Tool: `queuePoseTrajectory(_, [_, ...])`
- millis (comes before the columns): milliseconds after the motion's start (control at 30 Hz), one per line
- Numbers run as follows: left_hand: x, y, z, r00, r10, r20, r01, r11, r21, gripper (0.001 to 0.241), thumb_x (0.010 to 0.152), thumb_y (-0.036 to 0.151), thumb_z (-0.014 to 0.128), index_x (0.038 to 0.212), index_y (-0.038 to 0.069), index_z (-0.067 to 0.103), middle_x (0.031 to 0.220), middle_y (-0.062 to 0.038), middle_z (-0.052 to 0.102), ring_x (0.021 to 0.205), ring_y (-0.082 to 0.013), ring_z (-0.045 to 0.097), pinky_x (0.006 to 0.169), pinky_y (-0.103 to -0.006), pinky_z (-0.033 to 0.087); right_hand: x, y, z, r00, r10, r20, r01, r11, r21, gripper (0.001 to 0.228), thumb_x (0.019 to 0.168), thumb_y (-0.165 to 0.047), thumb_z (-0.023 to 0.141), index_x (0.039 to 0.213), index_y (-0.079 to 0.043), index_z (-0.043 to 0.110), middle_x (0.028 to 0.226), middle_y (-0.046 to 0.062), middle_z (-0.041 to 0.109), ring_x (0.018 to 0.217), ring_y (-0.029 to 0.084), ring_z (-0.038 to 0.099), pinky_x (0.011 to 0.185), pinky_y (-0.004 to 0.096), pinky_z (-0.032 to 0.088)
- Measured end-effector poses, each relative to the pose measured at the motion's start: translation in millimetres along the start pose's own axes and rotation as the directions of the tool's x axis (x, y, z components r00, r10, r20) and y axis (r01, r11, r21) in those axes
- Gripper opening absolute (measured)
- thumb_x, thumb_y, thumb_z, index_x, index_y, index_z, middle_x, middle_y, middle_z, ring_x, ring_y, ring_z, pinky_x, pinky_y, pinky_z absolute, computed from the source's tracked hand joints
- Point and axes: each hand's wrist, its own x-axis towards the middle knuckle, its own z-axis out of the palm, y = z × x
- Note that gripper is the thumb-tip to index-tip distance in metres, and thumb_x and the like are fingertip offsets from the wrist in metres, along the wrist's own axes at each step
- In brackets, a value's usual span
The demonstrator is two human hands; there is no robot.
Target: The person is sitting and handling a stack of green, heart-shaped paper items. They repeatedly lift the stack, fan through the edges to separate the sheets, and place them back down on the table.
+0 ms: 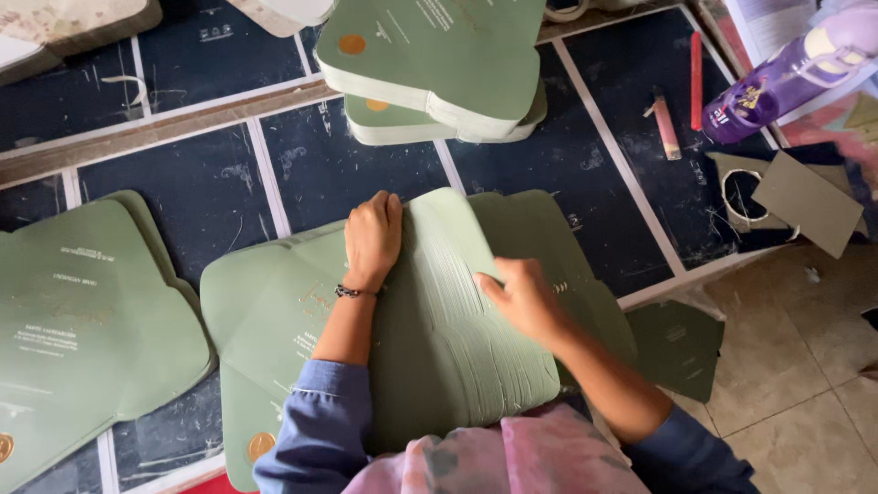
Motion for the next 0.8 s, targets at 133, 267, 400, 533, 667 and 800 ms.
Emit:
queuePoseTrajectory(133, [8.0,2.6,-12.9,0.999,-0.009,0.034,0.015,0.981,-0.192,0.041,0.108,0.035,0.044,0.084,0.008,0.063,0.076,-0.024,0.068,0.083,-0.0544,0.067,0.067,-0.0655,0.053,21.1,2.9,-17.2,0.995,0.067,0.071,-0.091,0.9,0.426,0.038,0.092,-0.023,0.078,0.061,-0.016,0.058,0.051,-0.009,0.047,0.051,0.004,0.041,0.046,0.023,0.029])
queuePoseTrajectory(267, [7.9,-7.0,-8.5,0.999,-0.039,0.006,0.039,0.955,-0.293,0.043,0.109,0.037,0.045,0.083,0.007,0.062,0.08,-0.026,0.067,0.087,-0.0575,0.064,0.065,-0.0643,0.046,32.8,-1.1,-19.2,0.979,0.063,0.196,-0.187,0.666,0.722,0.024,0.092,-0.017,0.08,0.072,-0.015,0.068,0.054,-0.009,0.05,0.05,0.003,0.048,0.046,0.018,0.035])
queuePoseTrajectory(400, [11.1,-25.5,6.6,0.995,-0.099,0.011,0.096,0.918,-0.385,0.039,0.107,0.037,0.05,0.084,0.008,0.063,0.083,-0.022,0.07,0.09,-0.0535,0.065,0.072,-0.0607,0.049,38.5,-18.0,-25.4,0.966,0.033,0.257,-0.22,0.626,0.748,0.018,0.086,-0.014,0.086,0.076,-0.011,0.072,0.06,-0.007,0.057,0.054,0.005,0.053,0.048,0.019,0.041])
queuePoseTrajectory(533, [13.1,-32.6,10.7,0.995,-0.092,-0.045,0.046,0.789,-0.613,0.038,0.106,0.027,0.052,0.07,0.013,0.058,0.062,-0.004,0.051,0.066,-0.0158,0.05,0.063,-0.0362,0.045,40.0,-34.4,-30.4,0.951,0.009,0.309,-0.252,0.603,0.757,0.015,0.087,-0.013,0.084,0.079,-0.011,0.072,0.063,-0.007,0.059,0.057,0.005,0.055,0.049,0.019,0.042])
queuePoseTrajectory(667, [11.6,-26.6,0.9,0.994,-0.091,-0.062,0.009,0.624,-0.781,0.036,0.102,0.02,0.054,0.065,0.018,0.055,0.063,0.006,0.043,0.064,-0.0079,0.041,0.059,-0.0253,0.034,37.9,-39.3,-29.5,0.946,-0.009,0.324,-0.259,0.58,0.772,0.017,0.086,-0.011,0.085,0.077,-0.009,0.071,0.061,-0.007,0.056,0.057,0.003,0.051,0.05,0.017,0.04])
queuePoseTrajectory(800, [12.3,-29.4,3.7,0.992,-0.083,-0.096,-0.036,0.543,-0.839,0.035,0.099,0.019,0.054,0.064,0.016,0.056,0.063,0.006,0.041,0.062,-0.008,0.038,0.057,-0.0244,0.029,39.1,-57.1,-36.2,0.94,-0.023,0.34,-0.262,0.587,0.766,0.018,0.087,-0.011,0.084,0.076,-0.01,0.07,0.061,-0.008,0.056,0.057,0.003,0.053,0.05,0.017,0.042])
